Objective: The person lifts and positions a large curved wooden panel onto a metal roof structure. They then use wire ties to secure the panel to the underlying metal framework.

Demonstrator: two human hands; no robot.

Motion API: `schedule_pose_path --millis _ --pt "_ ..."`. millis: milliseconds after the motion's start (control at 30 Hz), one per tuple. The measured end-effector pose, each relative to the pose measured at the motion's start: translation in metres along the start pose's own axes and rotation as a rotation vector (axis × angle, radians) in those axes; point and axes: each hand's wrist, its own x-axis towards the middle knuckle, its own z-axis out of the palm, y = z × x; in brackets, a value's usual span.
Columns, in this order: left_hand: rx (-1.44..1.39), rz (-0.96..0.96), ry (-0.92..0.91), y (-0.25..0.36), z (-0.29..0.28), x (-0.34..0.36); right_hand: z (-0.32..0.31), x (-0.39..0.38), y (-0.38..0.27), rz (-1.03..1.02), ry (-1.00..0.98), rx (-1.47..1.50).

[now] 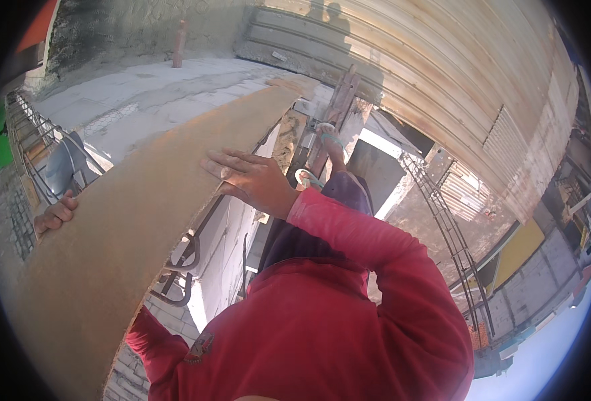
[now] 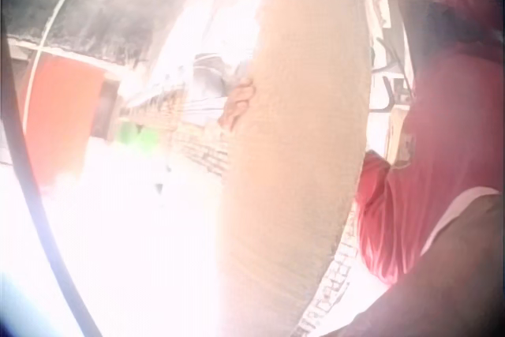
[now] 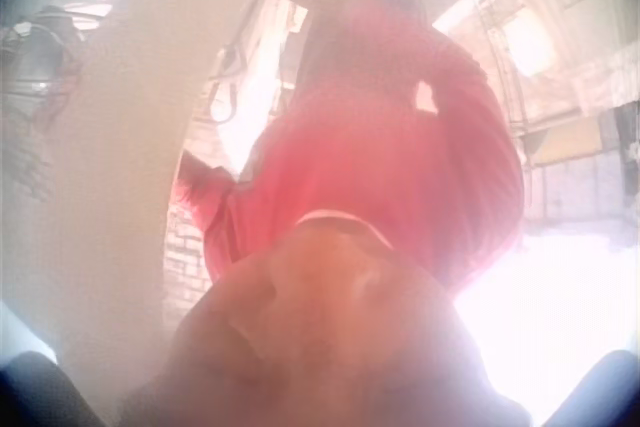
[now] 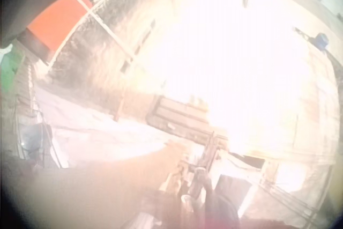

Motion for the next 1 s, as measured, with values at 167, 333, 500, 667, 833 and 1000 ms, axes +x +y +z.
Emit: schedule_pose_path --millis 167,333,500,667,833,1000 --pt "-0.127 0.095 -0.052 -0.030 -0.016 0.009 0.008 -0.004 0.008 -0.026 0.099 0.068" --pt "0.090 0.196 -0.027 -0.034 0.005 0.025 -0.022 0.002 0.007 0.064 -0.174 0.006" --pt "0.790 0.290 0.281 -0.013 -0.004 0.002 -0.023 0.019 -0.006 -0.037 -0.307 -0.186" --pt "0.829 0.097 0.312 -0.007 0.007 0.008 -0.027 0.009 -0.019 0.032 -0.248 -0.278" --pt "0.977 0.484 0.307 -0.004 0.034 0.015 -0.025 0.008 -0.040 0.146 -0.305 -0.362" --pt "0.969 0.204 0.228 -0.004 0.028 0.026 -0.026 0.004 -0.032 0.156 -0.234 -0.397"
